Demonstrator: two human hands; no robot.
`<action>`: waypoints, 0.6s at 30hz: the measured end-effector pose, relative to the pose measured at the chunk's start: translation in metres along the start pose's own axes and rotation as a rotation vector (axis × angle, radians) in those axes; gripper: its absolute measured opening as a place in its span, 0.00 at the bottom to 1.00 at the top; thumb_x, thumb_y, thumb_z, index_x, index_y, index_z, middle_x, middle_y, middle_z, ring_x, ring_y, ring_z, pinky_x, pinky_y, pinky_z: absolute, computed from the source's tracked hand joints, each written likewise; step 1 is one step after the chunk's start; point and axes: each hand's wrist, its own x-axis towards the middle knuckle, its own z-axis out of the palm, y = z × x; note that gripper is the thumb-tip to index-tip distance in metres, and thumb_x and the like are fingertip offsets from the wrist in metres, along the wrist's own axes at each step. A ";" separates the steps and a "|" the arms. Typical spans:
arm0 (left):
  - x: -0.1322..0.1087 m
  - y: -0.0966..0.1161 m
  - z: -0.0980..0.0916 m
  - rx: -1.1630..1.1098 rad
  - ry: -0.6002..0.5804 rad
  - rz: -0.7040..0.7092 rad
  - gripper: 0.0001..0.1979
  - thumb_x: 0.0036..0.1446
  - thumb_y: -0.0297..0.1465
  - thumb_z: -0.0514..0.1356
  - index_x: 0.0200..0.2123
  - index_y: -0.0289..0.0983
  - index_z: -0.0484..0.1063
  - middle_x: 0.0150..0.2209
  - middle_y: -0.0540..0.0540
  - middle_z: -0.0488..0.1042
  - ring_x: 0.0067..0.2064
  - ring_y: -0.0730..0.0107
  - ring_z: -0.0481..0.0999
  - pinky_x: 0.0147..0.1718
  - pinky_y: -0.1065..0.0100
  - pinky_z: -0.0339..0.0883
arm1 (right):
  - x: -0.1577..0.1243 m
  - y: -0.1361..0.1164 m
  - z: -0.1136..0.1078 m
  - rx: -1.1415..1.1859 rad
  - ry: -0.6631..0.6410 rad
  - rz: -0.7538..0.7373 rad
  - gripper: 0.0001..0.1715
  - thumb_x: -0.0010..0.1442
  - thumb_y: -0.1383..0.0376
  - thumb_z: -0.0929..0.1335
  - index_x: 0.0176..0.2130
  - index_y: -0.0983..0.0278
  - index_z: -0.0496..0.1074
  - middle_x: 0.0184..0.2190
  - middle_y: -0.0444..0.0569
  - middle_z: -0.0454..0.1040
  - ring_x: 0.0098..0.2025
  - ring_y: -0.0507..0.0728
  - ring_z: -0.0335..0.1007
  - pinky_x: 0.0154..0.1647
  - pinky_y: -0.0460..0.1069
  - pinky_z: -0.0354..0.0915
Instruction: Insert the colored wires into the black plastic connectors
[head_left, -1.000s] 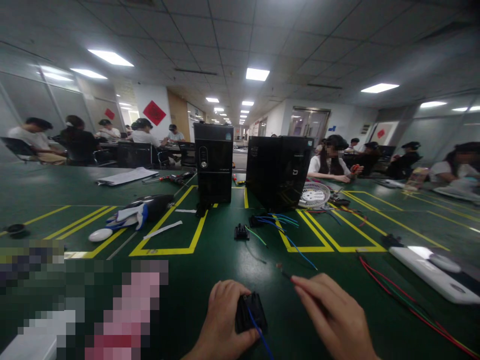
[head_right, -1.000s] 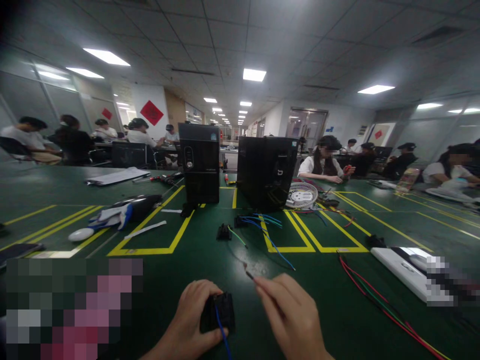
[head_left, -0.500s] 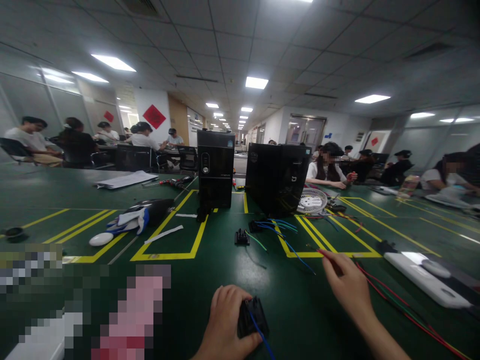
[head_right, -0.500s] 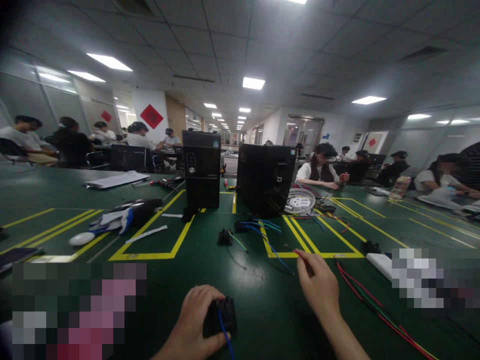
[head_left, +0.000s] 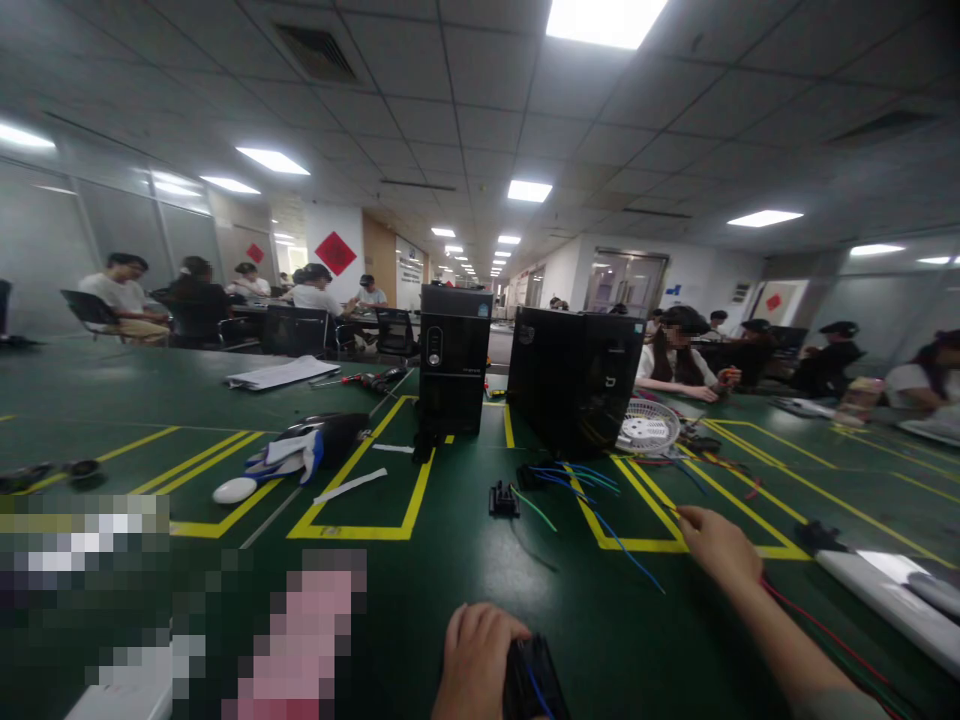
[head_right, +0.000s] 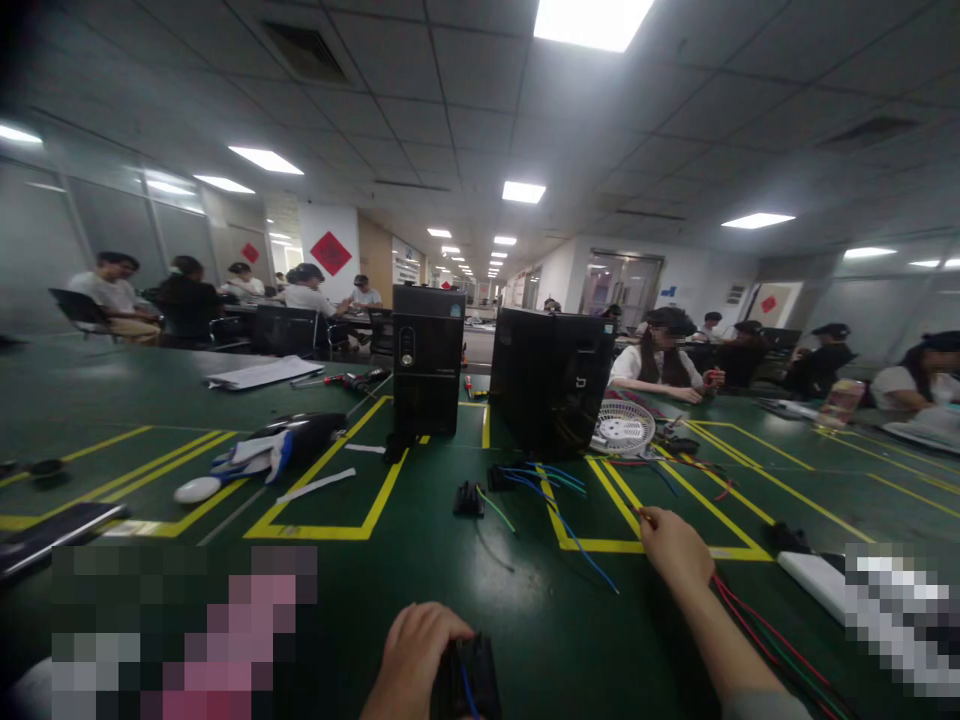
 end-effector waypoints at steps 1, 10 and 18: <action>-0.001 0.000 0.001 0.001 0.016 0.004 0.25 0.35 0.44 0.71 0.38 0.45 0.72 0.37 0.50 0.75 0.44 0.53 0.72 0.52 0.47 0.55 | 0.003 0.002 0.002 -0.019 -0.031 0.018 0.15 0.66 0.59 0.64 0.48 0.63 0.70 0.46 0.51 0.73 0.42 0.57 0.72 0.43 0.56 0.69; -0.001 0.003 -0.002 0.018 0.018 0.041 0.25 0.36 0.45 0.70 0.39 0.44 0.71 0.38 0.49 0.75 0.44 0.53 0.72 0.52 0.49 0.56 | 0.006 0.011 0.008 -0.073 -0.016 0.020 0.14 0.65 0.60 0.66 0.48 0.63 0.70 0.49 0.51 0.71 0.46 0.59 0.70 0.46 0.58 0.67; 0.003 0.028 -0.022 0.031 -0.132 -0.039 0.25 0.34 0.34 0.70 0.40 0.40 0.70 0.40 0.46 0.72 0.46 0.50 0.68 0.52 0.46 0.54 | -0.072 -0.021 -0.009 0.137 0.123 -0.322 0.18 0.64 0.60 0.60 0.46 0.63 0.73 0.49 0.55 0.73 0.49 0.61 0.70 0.50 0.54 0.65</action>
